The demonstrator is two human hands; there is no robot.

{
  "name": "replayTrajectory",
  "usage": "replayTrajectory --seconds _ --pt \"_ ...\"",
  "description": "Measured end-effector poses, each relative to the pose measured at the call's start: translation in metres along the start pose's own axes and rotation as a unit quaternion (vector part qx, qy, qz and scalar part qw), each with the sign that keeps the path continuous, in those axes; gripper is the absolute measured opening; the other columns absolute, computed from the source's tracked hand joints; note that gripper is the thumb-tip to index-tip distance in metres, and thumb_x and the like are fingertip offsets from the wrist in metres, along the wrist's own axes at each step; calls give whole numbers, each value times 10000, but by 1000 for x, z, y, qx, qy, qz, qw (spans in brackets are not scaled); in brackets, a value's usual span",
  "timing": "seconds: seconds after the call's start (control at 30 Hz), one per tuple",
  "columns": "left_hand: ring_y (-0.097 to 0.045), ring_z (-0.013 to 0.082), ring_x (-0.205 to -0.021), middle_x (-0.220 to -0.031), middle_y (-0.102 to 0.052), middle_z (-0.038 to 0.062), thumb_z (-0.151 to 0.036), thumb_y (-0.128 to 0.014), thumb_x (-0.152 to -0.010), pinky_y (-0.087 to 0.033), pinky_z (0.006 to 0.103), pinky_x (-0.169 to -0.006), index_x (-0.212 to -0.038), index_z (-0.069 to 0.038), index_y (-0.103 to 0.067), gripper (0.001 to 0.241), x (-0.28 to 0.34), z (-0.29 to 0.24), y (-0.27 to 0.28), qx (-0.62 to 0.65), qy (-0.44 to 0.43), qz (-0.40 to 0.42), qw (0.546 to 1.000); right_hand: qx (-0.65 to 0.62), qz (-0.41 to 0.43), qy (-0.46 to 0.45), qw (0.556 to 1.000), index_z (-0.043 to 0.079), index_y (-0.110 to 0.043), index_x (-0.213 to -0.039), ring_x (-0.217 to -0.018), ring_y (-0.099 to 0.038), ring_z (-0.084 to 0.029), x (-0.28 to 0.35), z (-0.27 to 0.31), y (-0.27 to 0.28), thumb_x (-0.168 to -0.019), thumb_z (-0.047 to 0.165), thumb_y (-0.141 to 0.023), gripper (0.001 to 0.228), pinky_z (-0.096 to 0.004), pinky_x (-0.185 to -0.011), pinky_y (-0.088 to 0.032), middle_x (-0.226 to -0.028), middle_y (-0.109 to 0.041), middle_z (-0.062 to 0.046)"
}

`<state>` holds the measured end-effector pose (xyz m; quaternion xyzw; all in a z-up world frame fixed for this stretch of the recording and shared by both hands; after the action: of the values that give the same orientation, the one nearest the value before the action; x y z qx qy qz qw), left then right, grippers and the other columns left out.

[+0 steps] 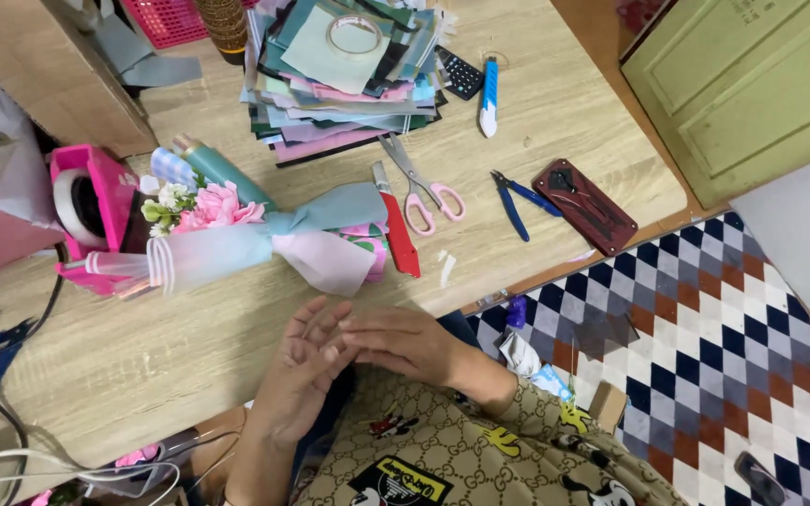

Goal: The person sorts through a stack of colorful wrapping papers on a cluttered table, then picks up a bouquet of artificial flowers. They wrap the bouquet in layers of paper, using scissors to trim the edges and tape to secure the wrapping.

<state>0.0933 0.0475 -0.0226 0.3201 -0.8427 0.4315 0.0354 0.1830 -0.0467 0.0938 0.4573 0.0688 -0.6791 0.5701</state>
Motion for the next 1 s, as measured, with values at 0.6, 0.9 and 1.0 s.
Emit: replayTrajectory --seconds 0.6,0.9,1.0 --pt "-214 337 -1550 -1700 -192 143 -319 -793 -934 -314 538 -1161 -1598 -185 -236 876 -1 -35 -54 86 -115 194 970 55 -135 -80 986 47 -703 -1131 -919 -779 -205 33 -59 82 -1045 1 -542 190 -287 -896 -683 -998 -781 -105" --pt "-328 426 -1499 -1591 -404 207 -287 -651 -975 -263 680 -1162 -1533 -130 -419 623 -25 -46 58 151 -170 135 964 417 -143 -286 851 125 -746 -1010 -934 -650 -233 54 -194 306 -952 213 -810 123 -436 -907 -468 -1051 -768 -9" --pt "-359 443 -1473 -1564 -440 201 -272 -635 -992 -247 683 -1183 -1509 -122 -438 573 -28 -44 56 141 -167 144 965 489 -87 -320 807 155 -767 -914 -813 -666 -212 86 -273 332 -874 178 -875 118 -367 -833 -510 -839 -750 -15"
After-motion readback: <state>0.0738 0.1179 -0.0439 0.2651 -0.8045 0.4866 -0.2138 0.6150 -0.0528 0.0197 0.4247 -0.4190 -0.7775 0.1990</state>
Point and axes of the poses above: each hand's wrist, its own x-axis away from the middle knuckle, its own y-axis out of the back of the hand, z = x × y, the point moved 10 cm from there along -x, towards the middle knuckle
